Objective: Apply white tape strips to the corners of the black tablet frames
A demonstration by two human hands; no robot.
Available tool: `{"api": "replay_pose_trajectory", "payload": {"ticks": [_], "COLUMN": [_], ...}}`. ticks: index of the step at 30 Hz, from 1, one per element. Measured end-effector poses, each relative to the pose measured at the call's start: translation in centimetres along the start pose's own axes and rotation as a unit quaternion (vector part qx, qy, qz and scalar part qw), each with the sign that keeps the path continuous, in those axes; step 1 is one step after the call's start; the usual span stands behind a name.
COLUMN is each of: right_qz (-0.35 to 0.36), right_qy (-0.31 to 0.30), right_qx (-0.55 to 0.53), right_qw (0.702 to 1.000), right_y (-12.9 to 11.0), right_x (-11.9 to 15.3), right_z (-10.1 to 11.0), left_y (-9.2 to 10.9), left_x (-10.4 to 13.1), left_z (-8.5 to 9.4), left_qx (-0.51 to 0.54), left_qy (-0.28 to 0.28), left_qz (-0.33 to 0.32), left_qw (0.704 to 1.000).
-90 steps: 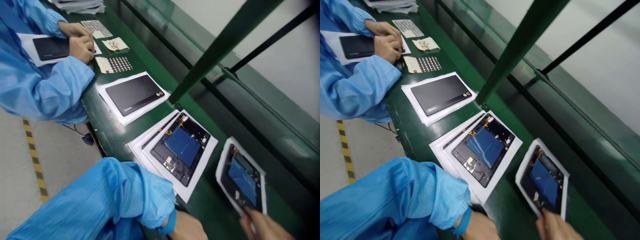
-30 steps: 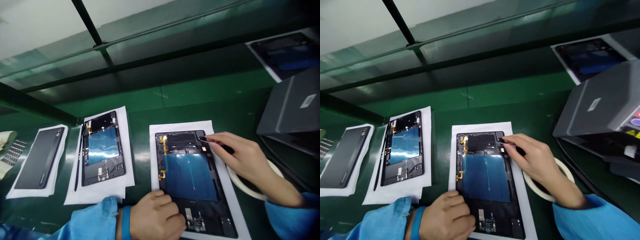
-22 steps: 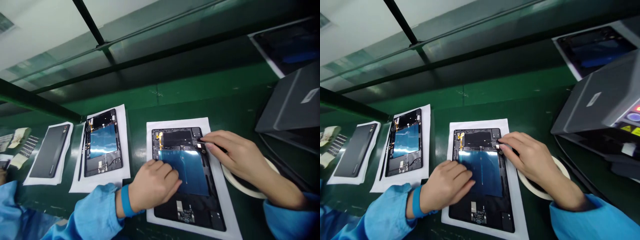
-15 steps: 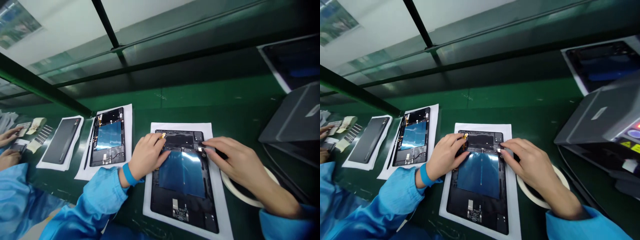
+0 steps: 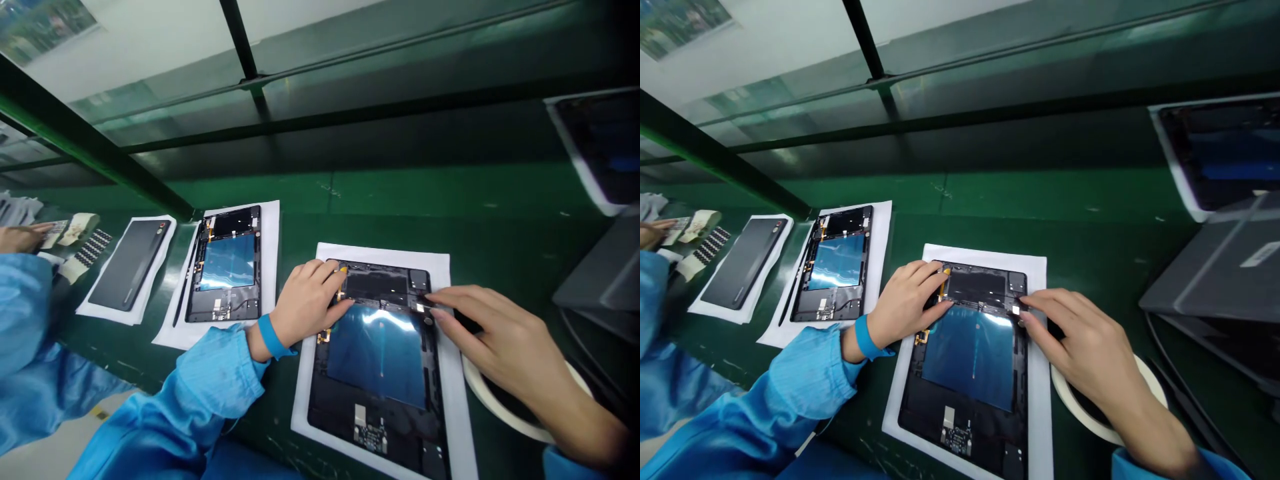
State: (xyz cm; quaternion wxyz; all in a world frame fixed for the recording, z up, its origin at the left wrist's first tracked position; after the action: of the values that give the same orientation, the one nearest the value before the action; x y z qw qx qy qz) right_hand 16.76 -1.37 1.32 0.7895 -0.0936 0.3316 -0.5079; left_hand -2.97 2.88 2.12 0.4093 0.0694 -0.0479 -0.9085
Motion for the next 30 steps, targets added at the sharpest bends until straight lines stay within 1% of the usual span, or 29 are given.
{"api": "replay_pose_trajectory", "payload": {"ticks": [5,10,15,17,20,22,24,27,30], "right_qz": [-0.008,-0.012,-0.006,-0.008,-0.013,-0.008,0.002,0.005,-0.003], "right_qy": [-0.009,-0.023,-0.02,-0.018,-0.022,-0.024,-0.021,-0.014,-0.018], "right_qx": [-0.007,0.0,0.0,-0.002,0.0,0.003,0.004,0.006,0.009], "right_qw": [1.0,1.0,1.0,1.0,1.0,1.0,1.0,1.0,1.0], "right_y": [0.0,0.1,-0.1,0.0,0.2,0.2,0.0,-0.1,-0.1], "right_x": [0.0,0.2,0.2,0.3,0.3,0.3,0.3,0.1,0.0], "right_z": [-0.3,-0.4,-0.3,-0.3,-0.4,-0.4,-0.3,-0.2,-0.3], "left_y": [-0.3,-1.1,-0.8,-1.1,-2.0,-2.3,-2.4,-2.4,-1.9], "left_x": [0.1,0.2,0.1,-0.1,-0.5,-0.7,-0.8,-0.8,-1.1], "left_z": [-0.1,-0.5,-0.7,-0.6,-0.4,-0.3,-0.1,0.2,0.1], "left_qx": [0.035,0.093,0.102,0.13,0.2,0.227,0.222,0.16,0.086], "left_qy": [-0.003,0.001,0.005,0.007,0.01,0.013,0.023,0.033,0.01], "left_qz": [-0.007,0.025,0.03,0.054,0.105,0.122,0.12,0.103,0.079], "left_qw": [0.999,0.995,0.994,0.99,0.974,0.966,0.967,0.981,0.993]}}
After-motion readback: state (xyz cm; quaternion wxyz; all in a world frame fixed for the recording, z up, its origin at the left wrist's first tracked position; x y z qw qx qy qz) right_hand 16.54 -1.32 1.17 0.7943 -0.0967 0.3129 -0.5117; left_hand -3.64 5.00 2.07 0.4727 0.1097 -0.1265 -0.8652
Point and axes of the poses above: each hand's wrist, its own x-axis away from the middle knuckle, its own z-axis out of the back of the hand, y = z × x, the point moved 9 cm from there along -x, towards the middle knuckle, and after that the axes turned 1 degree about -x, right-handed, at the moved point
